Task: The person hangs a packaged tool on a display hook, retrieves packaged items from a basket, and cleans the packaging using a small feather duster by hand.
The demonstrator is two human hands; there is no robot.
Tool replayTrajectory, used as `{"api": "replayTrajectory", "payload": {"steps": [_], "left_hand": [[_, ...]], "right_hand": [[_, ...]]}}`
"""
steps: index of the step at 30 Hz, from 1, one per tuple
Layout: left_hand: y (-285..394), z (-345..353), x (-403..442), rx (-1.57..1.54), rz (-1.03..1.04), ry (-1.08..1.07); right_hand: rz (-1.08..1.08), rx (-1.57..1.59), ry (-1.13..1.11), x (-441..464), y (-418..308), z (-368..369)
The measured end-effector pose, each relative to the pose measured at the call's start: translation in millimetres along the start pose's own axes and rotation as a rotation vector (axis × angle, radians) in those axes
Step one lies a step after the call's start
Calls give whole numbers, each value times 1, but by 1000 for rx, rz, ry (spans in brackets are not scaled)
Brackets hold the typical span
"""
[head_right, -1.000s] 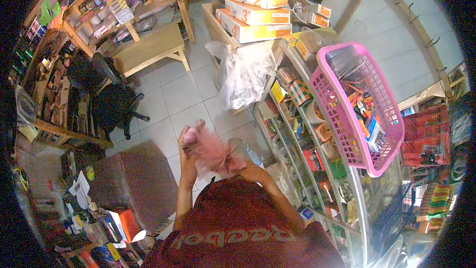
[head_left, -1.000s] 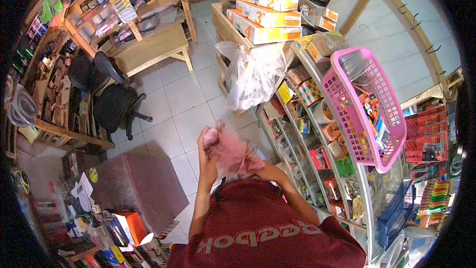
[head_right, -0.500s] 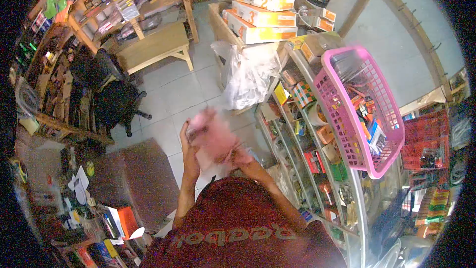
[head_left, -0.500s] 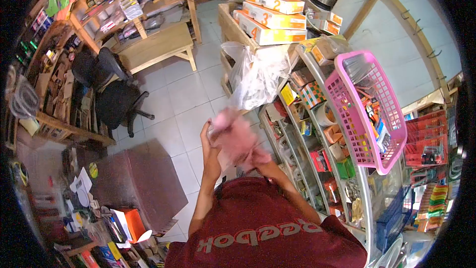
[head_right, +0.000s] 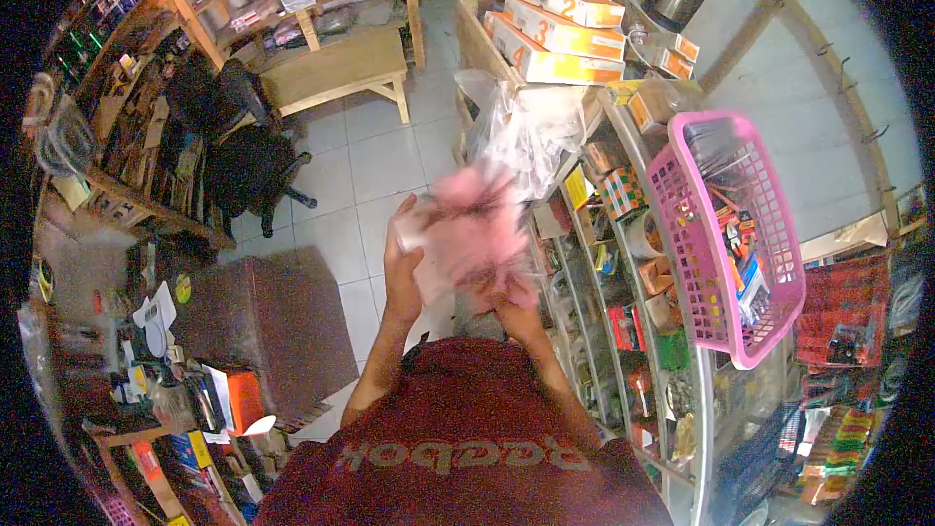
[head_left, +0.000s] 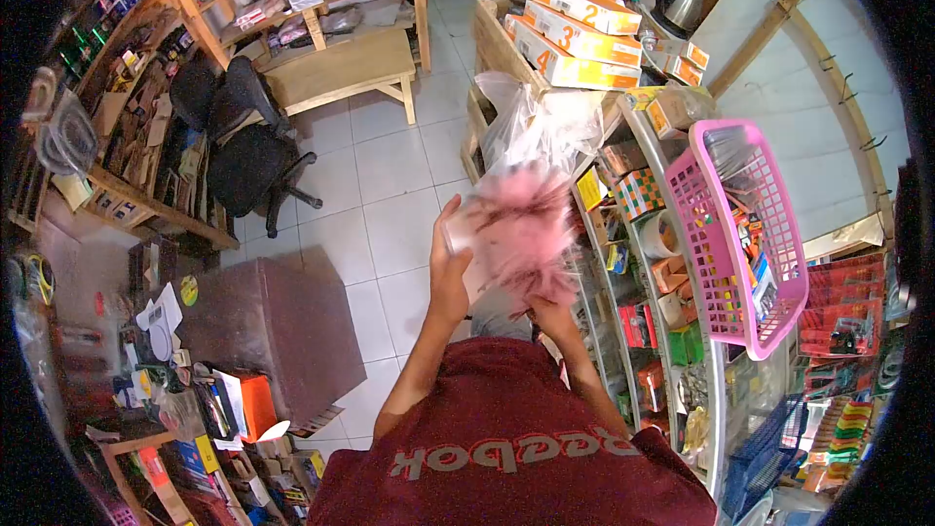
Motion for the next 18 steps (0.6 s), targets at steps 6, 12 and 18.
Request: {"api": "replayTrajectory", "payload": {"steps": [6, 12, 18], "left_hand": [[18, 13, -5, -90, -12, -5], [-3, 14, -10, -37, -68, -61], [-17, 41, -12, -78, -111, -121]], "right_hand": [[196, 620, -73, 2, -35, -6], [195, 625, 63, -7, -22, -11], [194, 464, -86, -36, 20, 6]]}}
Point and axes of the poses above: each hand's wrist, its own x-axis towards the middle knuckle, its own z-axis out of the palm, y = z × x, the point moved 8 cm from there along x, towards the middle knuckle, and after that the axes turned 12 degrees about -y, right-handed, at the moved point
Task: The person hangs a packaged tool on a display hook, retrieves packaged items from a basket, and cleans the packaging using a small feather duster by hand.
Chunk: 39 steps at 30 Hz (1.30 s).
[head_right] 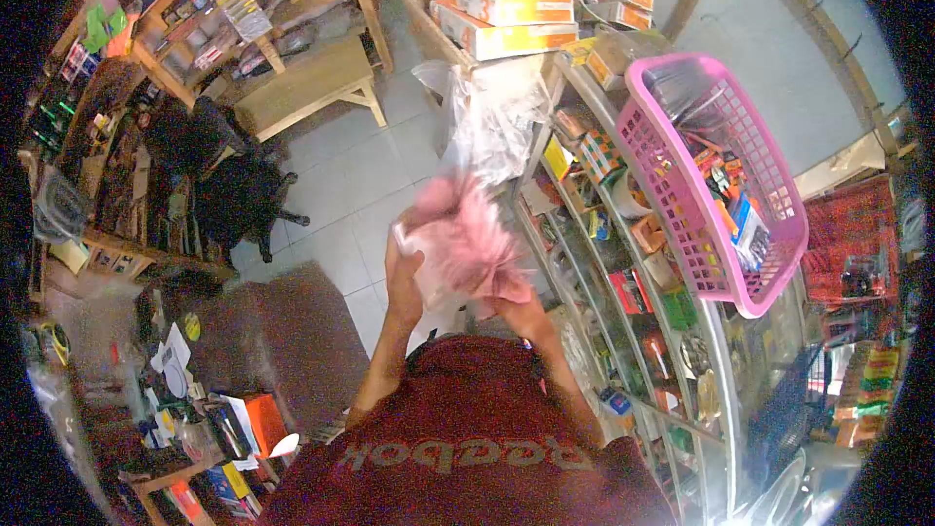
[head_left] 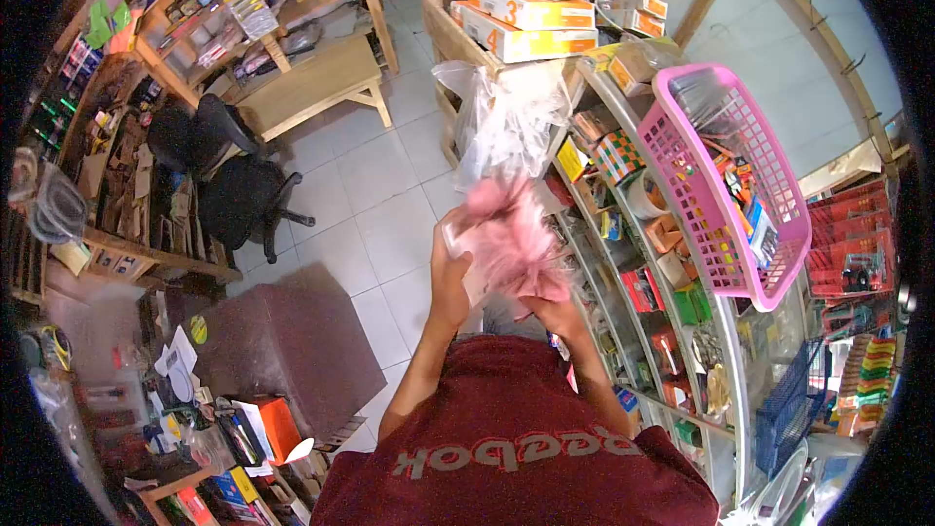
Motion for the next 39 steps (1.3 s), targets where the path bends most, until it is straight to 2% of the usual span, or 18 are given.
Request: {"api": "replayTrajectory", "payload": {"steps": [1, 2, 5, 6, 9, 10, 13, 14, 17, 18, 21, 24, 27, 31, 32, 35, 36, 39], "left_hand": [[-3, 1, 0, 57, -6, -4], [-5, 3, 0, 116, -10, -6], [-2, 13, -3, 11, -20, -22], [0, 10, -4, 88, -22, -16], [3, 13, -7, -55, -54, 58], [-5, 2, -8, 53, -9, 21], [3, -3, -13, 14, -36, 54], [7, -5, -12, 74, -23, 55], [27, -8, -10, 368, 121, 53], [30, -7, -10, 364, 128, 52], [35, -6, -15, 278, 118, 56], [31, -16, -18, 137, 89, 59], [39, -14, -19, 69, 86, 49], [44, -21, -21, 59, 101, 58], [40, -28, -21, 67, 112, 78], [43, -33, -18, 60, 123, 57], [43, -29, -16, 44, 123, 33], [38, -17, -2, 17, 82, 15]], "right_hand": [[-32, -34, -38, -2, 6, 2], [88, 19, -42, -9, 23, -4], [37, 171, 115, -5, 16, -10], [-56, -300, 103, -9, -10, -13], [-261, -532, -77, -8, -12, 5], [-191, -420, -41, -4, -5, -5], [75, -98, 187, 7, -17, -27], [-13, -33, 199, 8, -40, -24], [27, 202, -152, 16, -32, 3], [-118, -627, -241, 22, -55, 9], [-199, -52, -63, 40, -23, 5], [-231, 21, 112, 39, -38, -8], [-153, -165, 95, 43, -27, -21], [-83, -89, 110, 38, -32, -35], [-105, -6, 157, 41, -11, -42], [111, -159, 232, 37, 7, -53], [122, -234, 225, 31, -9, -52], [9, -172, 221, 24, -31, -47]]}}
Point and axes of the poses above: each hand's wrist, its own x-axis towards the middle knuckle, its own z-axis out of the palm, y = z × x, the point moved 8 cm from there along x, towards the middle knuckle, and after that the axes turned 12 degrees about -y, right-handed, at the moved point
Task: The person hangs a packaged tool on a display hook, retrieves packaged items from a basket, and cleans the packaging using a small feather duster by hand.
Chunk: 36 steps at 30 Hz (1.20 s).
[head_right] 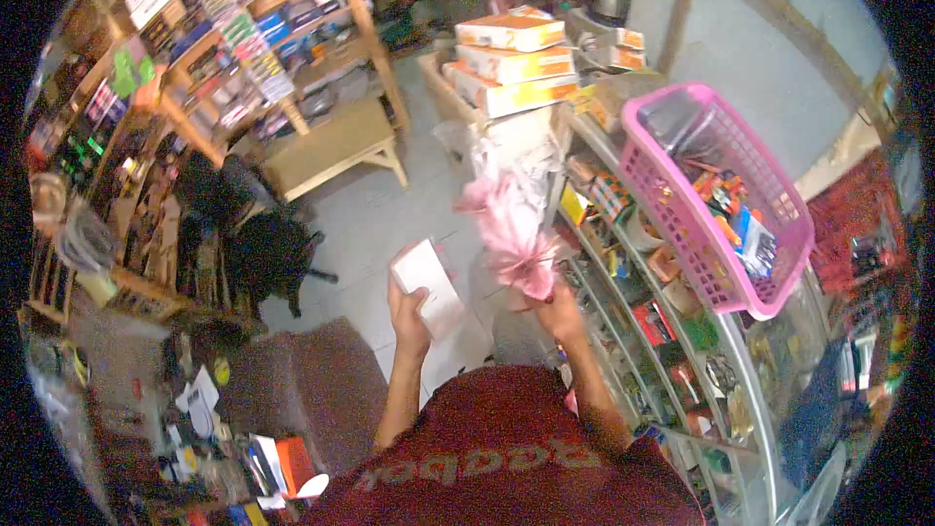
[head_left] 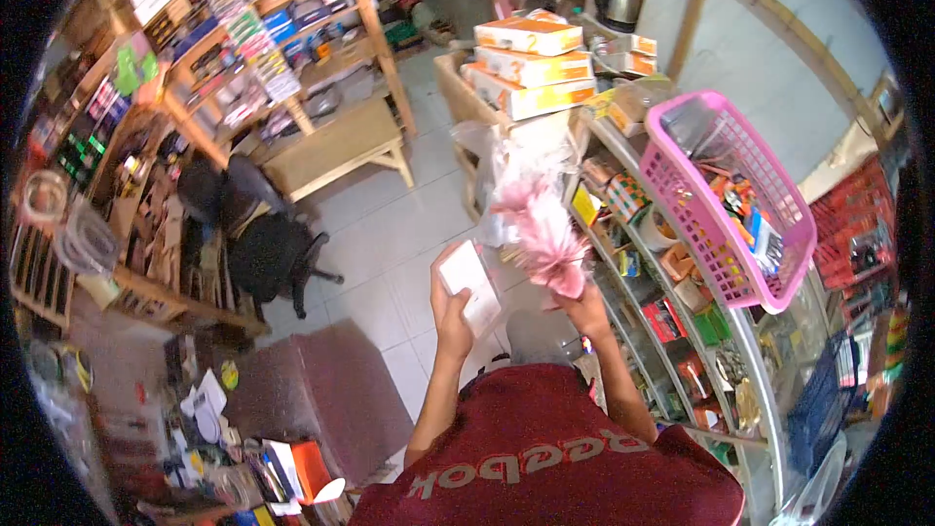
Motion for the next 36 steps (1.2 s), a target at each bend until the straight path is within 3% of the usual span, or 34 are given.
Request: {"api": "replayTrajectory", "payload": {"steps": [4, 8, 9, 13, 16, 17, 20, 24, 26, 29, 32, 34, 36], "left_hand": [[-22, 35, 11, -16, -29, -127], [-44, 74, 6, 64, -146, -250], [-48, 90, 5, 47, -154, -314], [-77, 134, 1, 10, -227, -418], [-112, 157, -9, -31, -277, -460], [-120, 169, -11, -61, -290, -478], [-139, 200, -23, -98, -262, -454], [-163, 225, -62, -81, -385, -515], [-175, 232, -78, -136, -425, -496], [-174, 238, -99, -135, -425, -389], [-154, 243, -109, -59, -383, -277], [-139, 240, -111, 16, -338, -222], [-130, 240, -111, 85, -262, -176]], "right_hand": [[57, 156, -41, -28, -3, 2], [147, 45, -81, -63, 19, -8], [308, -109, -81, -77, -5, -18], [256, 107, -36, -111, 24, -33], [185, 186, 133, -148, 52, -61], [108, 175, 127, -157, 110, -58], [203, -62, 209, -212, 81, -101], [319, 237, 178, -260, 74, -131], [281, 201, 183, -269, 115, -137], [314, 198, 242, -282, 114, -150], [340, 422, 295, -290, 105, -151], [39, 214, 140, -283, 91, -143], [70, 392, -10, -283, 104, -123]]}}
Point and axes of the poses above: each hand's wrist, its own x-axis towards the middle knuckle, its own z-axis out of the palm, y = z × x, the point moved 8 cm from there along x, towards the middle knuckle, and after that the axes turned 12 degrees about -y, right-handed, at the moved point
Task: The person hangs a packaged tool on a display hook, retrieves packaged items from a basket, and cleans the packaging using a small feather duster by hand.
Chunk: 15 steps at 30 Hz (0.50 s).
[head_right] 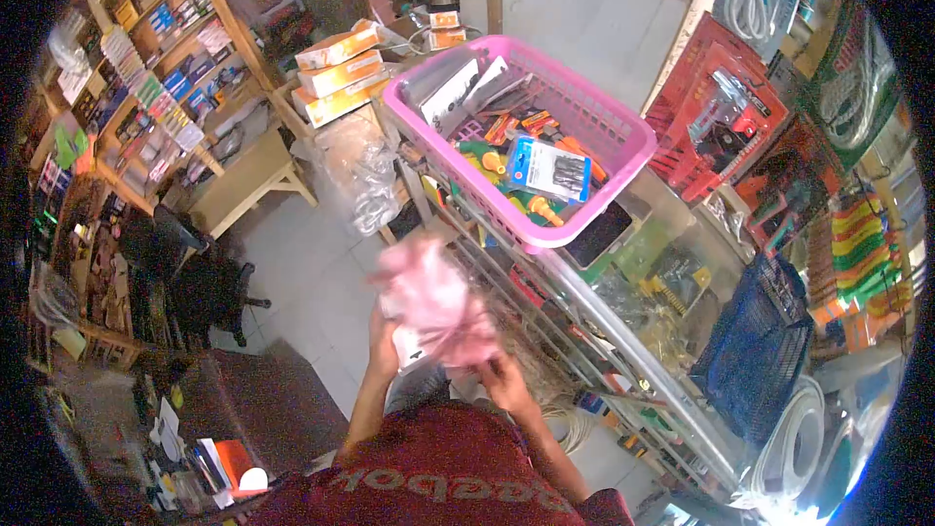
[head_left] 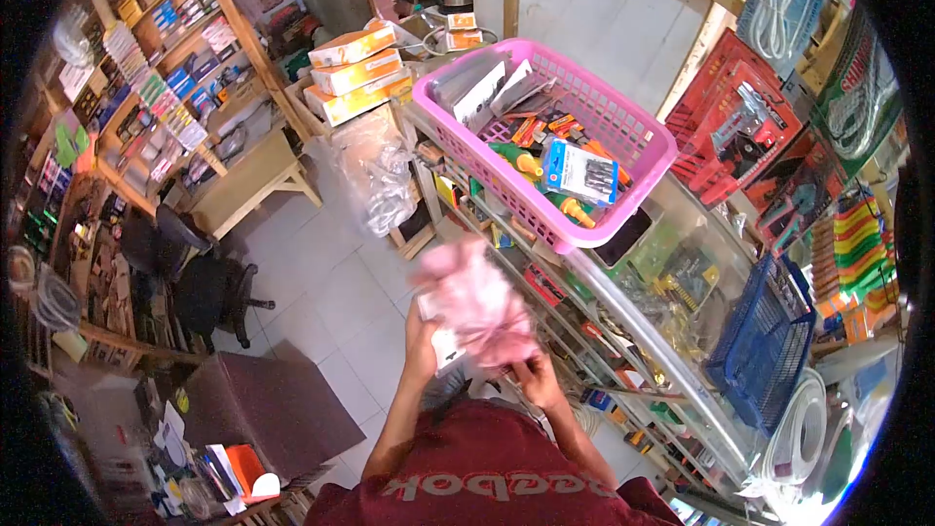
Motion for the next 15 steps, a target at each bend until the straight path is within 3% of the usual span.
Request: {"api": "replayTrajectory", "payload": {"steps": [1, 2, 4, 8, 15], "left_hand": [[-6, -6, -3, -117, 94, 134], [-12, -8, -5, -82, 45, 93], [-13, -17, -7, -24, -43, 17], [4, -5, -8, -123, -3, 24], [-10, -3, 3, 18, -9, -40]], "right_hand": [[-62, -174, 20, 6, -7, -1], [-121, -349, 56, 11, -13, -1], [-25, -207, 139, 24, -14, -13], [-174, 225, 274, 14, -64, -25], [-172, 53, 147, 12, -39, -29]]}}
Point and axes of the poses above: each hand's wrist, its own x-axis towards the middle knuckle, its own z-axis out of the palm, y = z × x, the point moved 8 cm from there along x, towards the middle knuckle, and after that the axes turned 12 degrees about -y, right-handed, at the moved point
